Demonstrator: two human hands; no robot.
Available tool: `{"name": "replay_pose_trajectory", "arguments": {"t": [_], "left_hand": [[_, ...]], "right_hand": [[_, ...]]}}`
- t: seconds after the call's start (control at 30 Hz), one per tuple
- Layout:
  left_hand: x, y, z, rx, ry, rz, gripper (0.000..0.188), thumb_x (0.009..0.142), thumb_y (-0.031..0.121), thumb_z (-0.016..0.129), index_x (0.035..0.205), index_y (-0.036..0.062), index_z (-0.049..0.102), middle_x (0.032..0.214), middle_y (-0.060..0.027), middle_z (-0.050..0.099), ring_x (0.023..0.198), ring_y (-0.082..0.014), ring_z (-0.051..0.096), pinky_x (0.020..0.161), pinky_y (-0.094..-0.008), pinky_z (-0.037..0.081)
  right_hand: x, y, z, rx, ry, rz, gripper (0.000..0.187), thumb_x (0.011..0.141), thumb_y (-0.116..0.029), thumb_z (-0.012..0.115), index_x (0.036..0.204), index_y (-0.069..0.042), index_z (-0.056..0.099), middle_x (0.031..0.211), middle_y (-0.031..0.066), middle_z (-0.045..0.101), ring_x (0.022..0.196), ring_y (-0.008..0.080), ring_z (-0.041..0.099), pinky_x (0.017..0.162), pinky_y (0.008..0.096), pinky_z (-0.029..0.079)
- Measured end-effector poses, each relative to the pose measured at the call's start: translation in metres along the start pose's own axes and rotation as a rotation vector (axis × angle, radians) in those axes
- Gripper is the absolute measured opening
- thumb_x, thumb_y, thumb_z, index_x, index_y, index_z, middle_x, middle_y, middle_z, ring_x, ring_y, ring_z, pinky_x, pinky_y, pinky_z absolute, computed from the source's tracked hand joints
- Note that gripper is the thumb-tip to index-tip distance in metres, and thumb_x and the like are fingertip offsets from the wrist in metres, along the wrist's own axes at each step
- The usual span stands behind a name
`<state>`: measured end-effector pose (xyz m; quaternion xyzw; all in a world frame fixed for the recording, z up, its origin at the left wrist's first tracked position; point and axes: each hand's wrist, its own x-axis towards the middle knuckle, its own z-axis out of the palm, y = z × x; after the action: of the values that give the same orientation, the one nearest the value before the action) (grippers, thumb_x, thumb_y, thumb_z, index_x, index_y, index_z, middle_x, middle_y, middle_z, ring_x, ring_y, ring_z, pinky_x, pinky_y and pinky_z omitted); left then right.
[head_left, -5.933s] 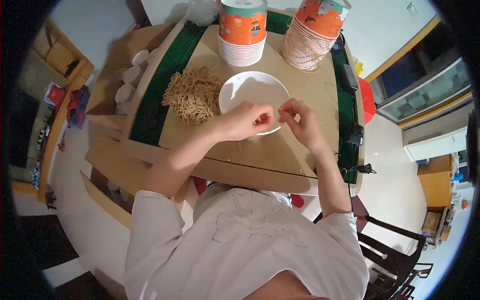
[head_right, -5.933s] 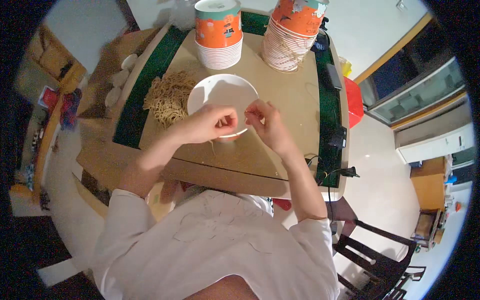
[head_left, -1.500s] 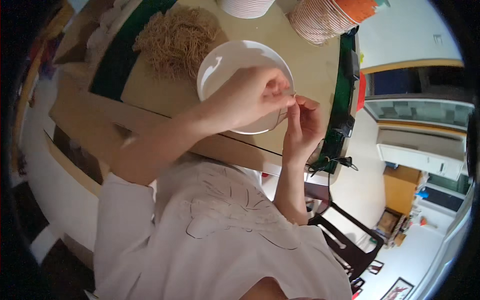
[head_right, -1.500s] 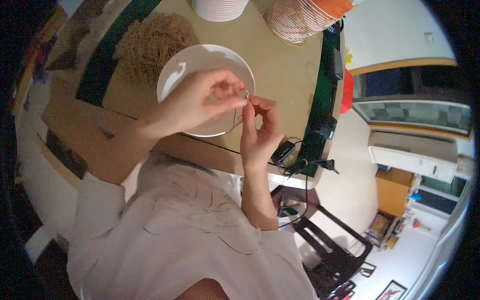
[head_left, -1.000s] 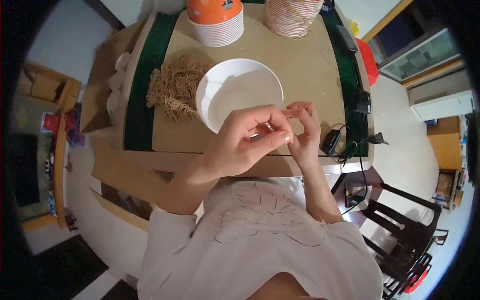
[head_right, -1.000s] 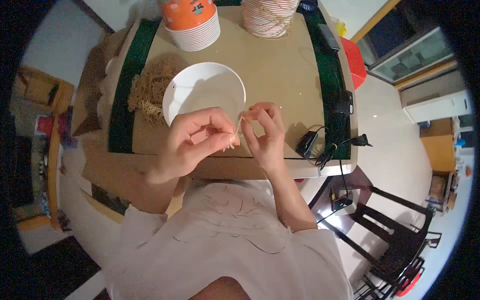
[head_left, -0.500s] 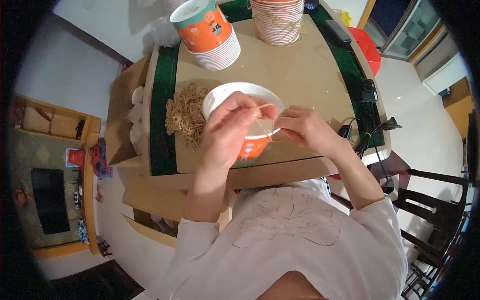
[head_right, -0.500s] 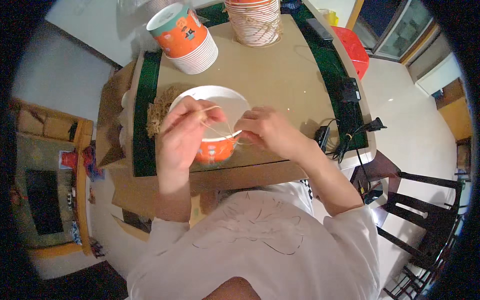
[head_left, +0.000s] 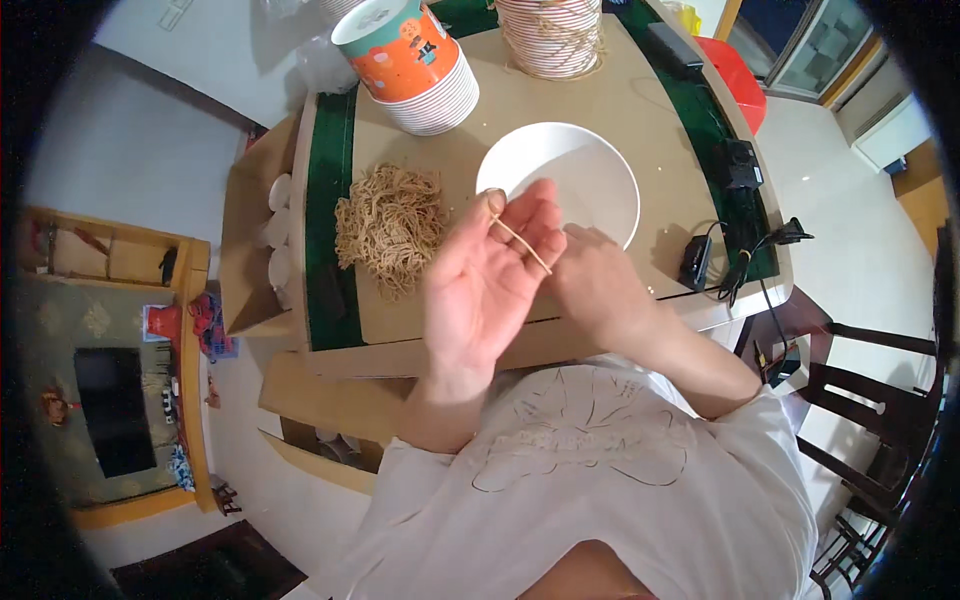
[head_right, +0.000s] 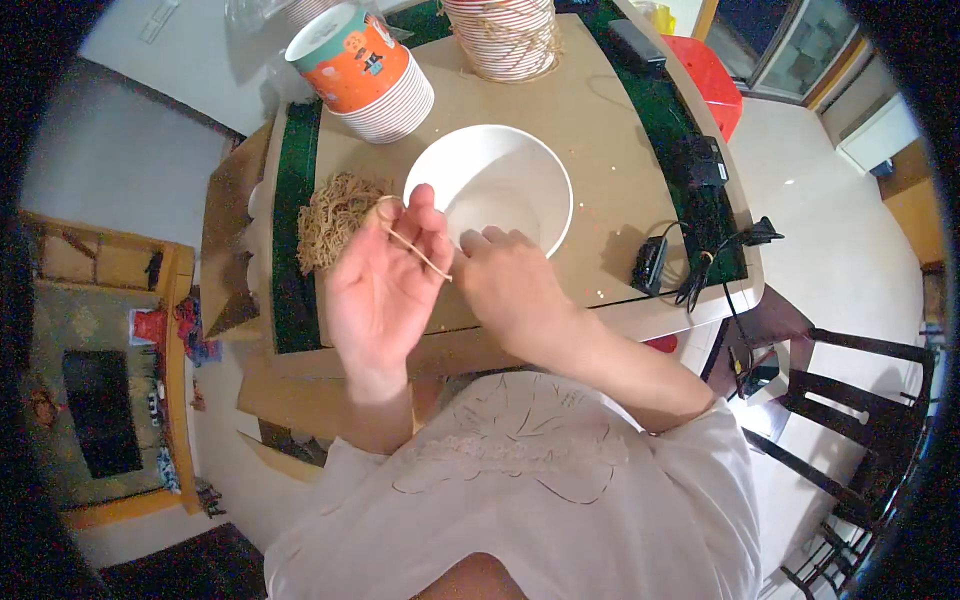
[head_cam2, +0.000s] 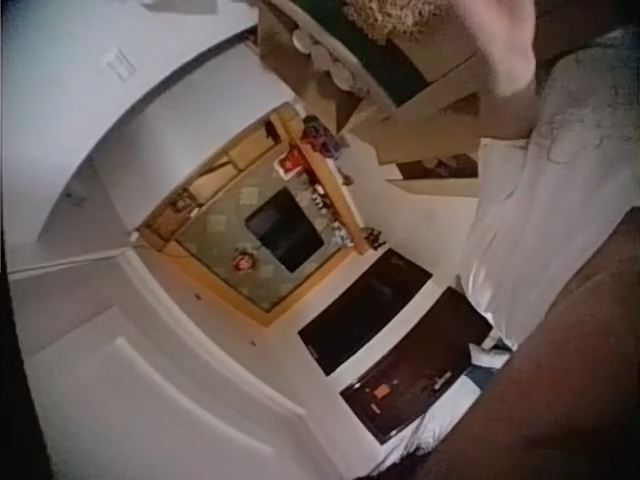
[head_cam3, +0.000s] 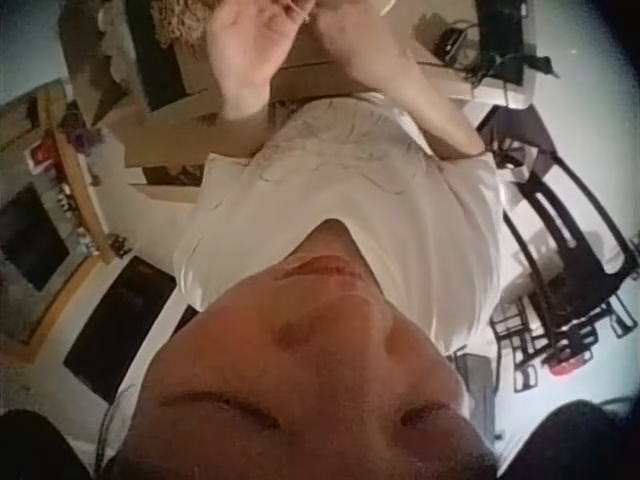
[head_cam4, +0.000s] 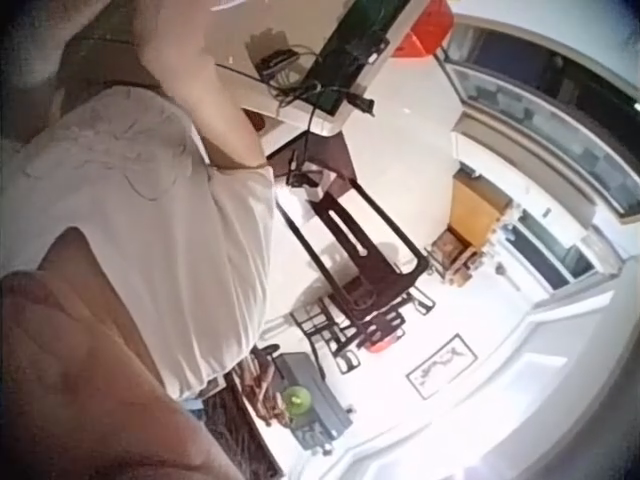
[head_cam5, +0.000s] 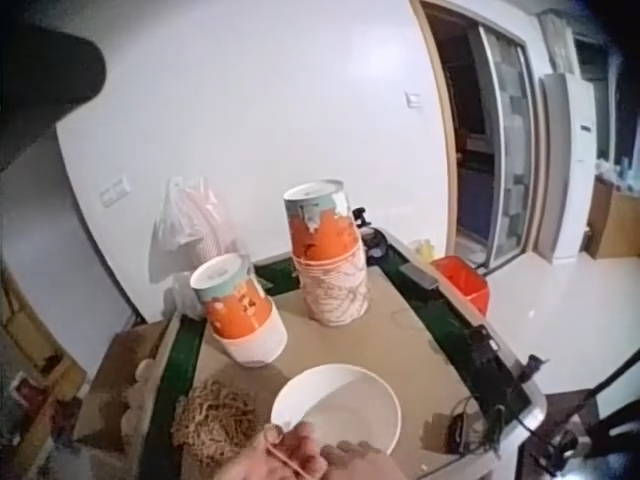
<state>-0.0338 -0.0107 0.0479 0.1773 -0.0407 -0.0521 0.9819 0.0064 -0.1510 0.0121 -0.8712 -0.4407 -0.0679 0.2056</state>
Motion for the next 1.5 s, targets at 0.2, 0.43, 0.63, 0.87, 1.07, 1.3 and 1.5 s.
{"name": "replay_pose_trajectory", "arguments": {"t": [0.2,0.43,0.63,0.87,1.07,1.3,1.5], "left_hand": [[-0.011,-0.005,0.007,-0.032,-0.022,0.077,0.037,0.096,0.022,0.043,0.127,0.0016,0.042,0.122,-0.0153,0.052,0.109,-0.0230,0.053,0.098,-0.0382,0.041],[-0.007,-0.008,0.003,0.208,-0.050,0.211,0.047,0.095,0.023,0.042,0.136,0.0001,0.034,0.122,-0.0152,0.052,0.108,-0.0235,0.053,0.100,-0.0392,0.039],[0.019,-0.039,-0.001,1.124,-0.157,0.424,0.031,0.093,0.004,0.044,0.123,-0.0032,0.047,0.119,-0.0167,0.054,0.106,-0.0258,0.055,0.093,-0.0365,0.043],[0.017,-0.042,-0.032,2.114,-0.274,0.402,0.049,0.081,0.027,0.068,0.118,-0.0009,0.053,0.092,-0.0160,0.062,0.083,-0.0285,0.060,0.082,-0.0400,0.044],[0.007,0.000,-0.048,2.319,-0.517,0.370,0.021,0.080,0.027,0.068,0.094,0.0117,0.063,0.069,-0.0020,0.061,0.069,-0.0178,0.061,0.084,-0.0369,0.040],[0.006,0.010,-0.054,2.318,-0.466,0.375,0.014,0.081,0.022,0.065,0.088,0.0097,0.064,0.072,-0.0040,0.062,0.074,-0.0200,0.060,0.082,-0.0362,0.041],[0.004,0.022,-0.048,2.311,-0.473,0.269,0.012,0.080,0.016,0.066,0.085,0.0055,0.063,0.076,-0.0056,0.062,0.073,-0.0232,0.059,0.083,-0.0391,0.042]], "right_hand": [[-0.007,-0.022,0.001,0.729,0.335,0.008,0.028,0.072,0.003,0.063,0.099,0.000,0.057,0.094,0.0113,0.055,0.087,0.0258,0.057,0.070,0.0369,0.049],[-0.033,0.003,-0.020,1.730,-0.076,0.422,0.011,0.095,-0.012,0.048,0.104,-0.007,0.052,0.076,0.0040,0.062,0.059,0.0055,0.053,0.055,0.0195,0.043],[-0.048,0.016,-0.037,1.466,-0.191,0.415,0.017,0.095,-0.016,0.048,0.101,-0.004,0.059,0.068,-0.0013,0.055,0.057,0.0033,0.046,0.051,0.0178,0.037],[-0.097,0.067,-0.112,1.065,-0.084,0.358,0.024,0.090,-0.013,0.051,0.073,0.000,0.063,0.065,0.0015,0.053,0.056,0.0073,0.044,0.051,0.0221,0.032],[-0.113,0.078,-0.106,1.293,0.282,0.098,0.033,0.084,-0.028,0.057,0.061,-0.004,0.057,0.080,0.0151,0.055,0.056,0.0113,0.048,0.049,0.0232,0.038],[-0.123,0.081,-0.089,1.629,0.681,-0.119,0.029,0.083,-0.023,0.062,0.060,-0.008,0.052,0.097,0.0160,0.050,0.054,0.0141,0.045,0.046,0.0214,0.038],[-0.130,0.084,-0.105,1.822,0.598,-0.292,0.019,0.085,-0.005,0.058,0.067,-0.011,0.054,0.072,0.0032,0.045,0.063,0.0114,0.040,0.050,0.0205,0.038]]}}
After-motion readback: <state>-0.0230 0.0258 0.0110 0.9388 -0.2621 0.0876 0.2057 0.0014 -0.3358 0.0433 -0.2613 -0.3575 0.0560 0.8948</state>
